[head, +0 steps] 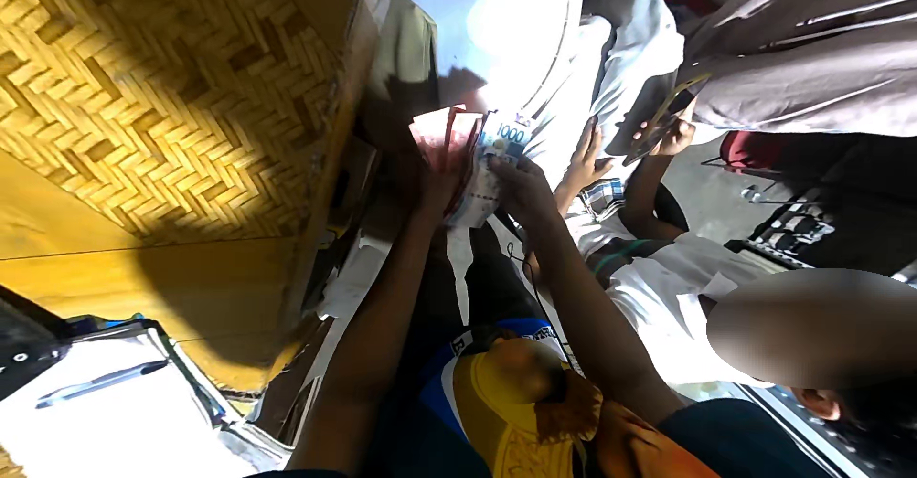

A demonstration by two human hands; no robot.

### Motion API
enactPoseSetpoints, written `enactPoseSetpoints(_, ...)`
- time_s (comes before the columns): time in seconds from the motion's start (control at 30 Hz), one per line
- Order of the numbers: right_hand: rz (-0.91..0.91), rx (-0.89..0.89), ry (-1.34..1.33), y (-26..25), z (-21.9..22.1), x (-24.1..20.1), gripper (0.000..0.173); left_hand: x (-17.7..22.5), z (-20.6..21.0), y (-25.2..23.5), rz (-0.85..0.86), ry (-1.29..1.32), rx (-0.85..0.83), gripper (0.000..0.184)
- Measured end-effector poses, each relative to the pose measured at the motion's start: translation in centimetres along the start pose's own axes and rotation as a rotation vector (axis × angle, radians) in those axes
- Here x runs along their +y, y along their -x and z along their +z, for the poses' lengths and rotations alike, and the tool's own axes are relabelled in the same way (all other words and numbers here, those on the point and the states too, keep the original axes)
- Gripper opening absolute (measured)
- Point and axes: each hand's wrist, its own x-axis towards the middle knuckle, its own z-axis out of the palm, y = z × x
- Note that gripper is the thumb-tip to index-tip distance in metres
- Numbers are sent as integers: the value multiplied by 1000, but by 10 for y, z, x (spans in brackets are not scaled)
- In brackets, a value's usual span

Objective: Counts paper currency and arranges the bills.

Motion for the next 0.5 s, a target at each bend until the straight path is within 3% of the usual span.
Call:
enactPoseSetpoints(0.07,-21,81,54,-3,4,5,13,0,3,4,5,20,-18,58)
enactPoseSetpoints(0.17,-51,141,112,-2,1,4,18,-11,-2,-1,52,271,-134,49)
enactPoseSetpoints(0.23,-56,120,61,-3,-14,1,18,-16,-6,-7,103,386,-164,37)
enactPoseSetpoints(0.4,19,-5,99,16,-19,-19,13,-18,-14,-22,17,367,-66,42)
enactPoseSetpoints(0.5,-1,-64,101,17,-10,-18,16,-7,-11,-11,46,329,-63,35)
